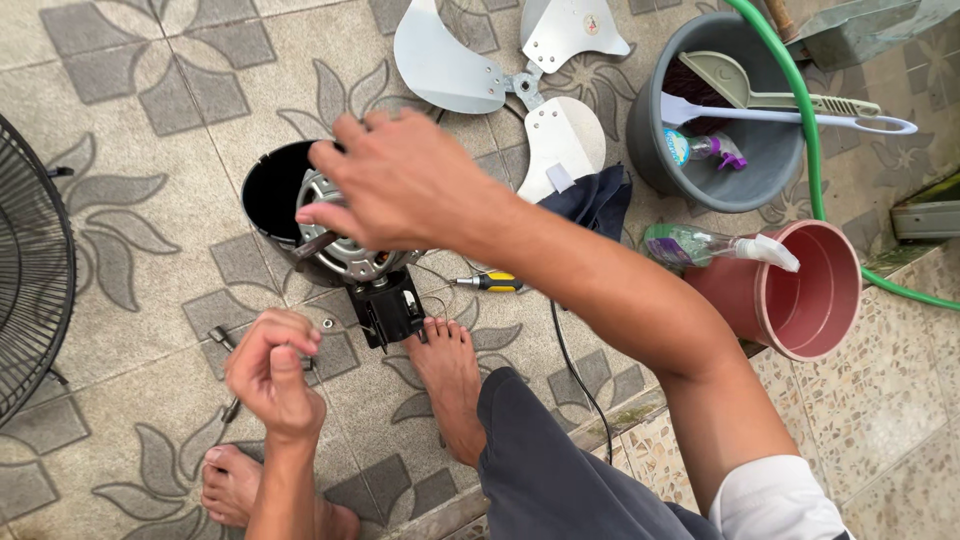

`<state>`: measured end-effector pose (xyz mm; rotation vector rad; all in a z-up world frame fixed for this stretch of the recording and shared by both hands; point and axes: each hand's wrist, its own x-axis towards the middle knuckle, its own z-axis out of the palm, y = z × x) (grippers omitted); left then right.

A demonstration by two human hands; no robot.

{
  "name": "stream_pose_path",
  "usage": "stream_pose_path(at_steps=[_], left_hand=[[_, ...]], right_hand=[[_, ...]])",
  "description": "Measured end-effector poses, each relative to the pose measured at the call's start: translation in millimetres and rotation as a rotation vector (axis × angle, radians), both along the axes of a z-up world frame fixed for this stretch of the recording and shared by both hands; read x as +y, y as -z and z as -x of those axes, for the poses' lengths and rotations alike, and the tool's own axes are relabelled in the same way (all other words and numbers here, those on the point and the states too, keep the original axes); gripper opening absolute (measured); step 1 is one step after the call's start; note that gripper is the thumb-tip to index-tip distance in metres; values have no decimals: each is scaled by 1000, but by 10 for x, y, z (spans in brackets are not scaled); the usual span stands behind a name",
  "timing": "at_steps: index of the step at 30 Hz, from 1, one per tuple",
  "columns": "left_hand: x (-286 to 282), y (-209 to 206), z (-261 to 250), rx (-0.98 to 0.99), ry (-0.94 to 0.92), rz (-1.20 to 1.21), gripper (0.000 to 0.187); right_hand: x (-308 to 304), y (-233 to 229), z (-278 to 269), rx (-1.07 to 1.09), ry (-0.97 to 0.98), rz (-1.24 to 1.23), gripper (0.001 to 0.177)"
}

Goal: The person disassembles a fan motor, removes screws, and cleans the internal components using a spray bottle and toothbrush. They handle the motor housing, fan blades, and various small parts while sitting on the floor.

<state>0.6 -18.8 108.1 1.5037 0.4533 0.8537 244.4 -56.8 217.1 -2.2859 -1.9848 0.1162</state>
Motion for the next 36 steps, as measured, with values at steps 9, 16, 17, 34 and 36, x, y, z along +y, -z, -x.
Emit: stream_pose_path(at_steps=[9, 16, 17, 34, 36], left_hand=[[-176, -585, -84, -111, -62, -267, 47], [-74, 116, 29, 202, -220, -144, 30], [-89, 211, 86, 242, -147, -173, 25], [-365, 559, 7, 469, 234, -371, 83], [-310, 603, -26, 489, 275, -359, 81]], right_hand=[[260, 321, 321, -148, 164, 136, 51], [13, 51, 243, 42, 86, 64, 41], [-11, 7, 216, 108, 76, 107, 45], [71, -226, 131, 89, 23, 573, 121], [6, -192, 250, 18, 41, 409, 108]])
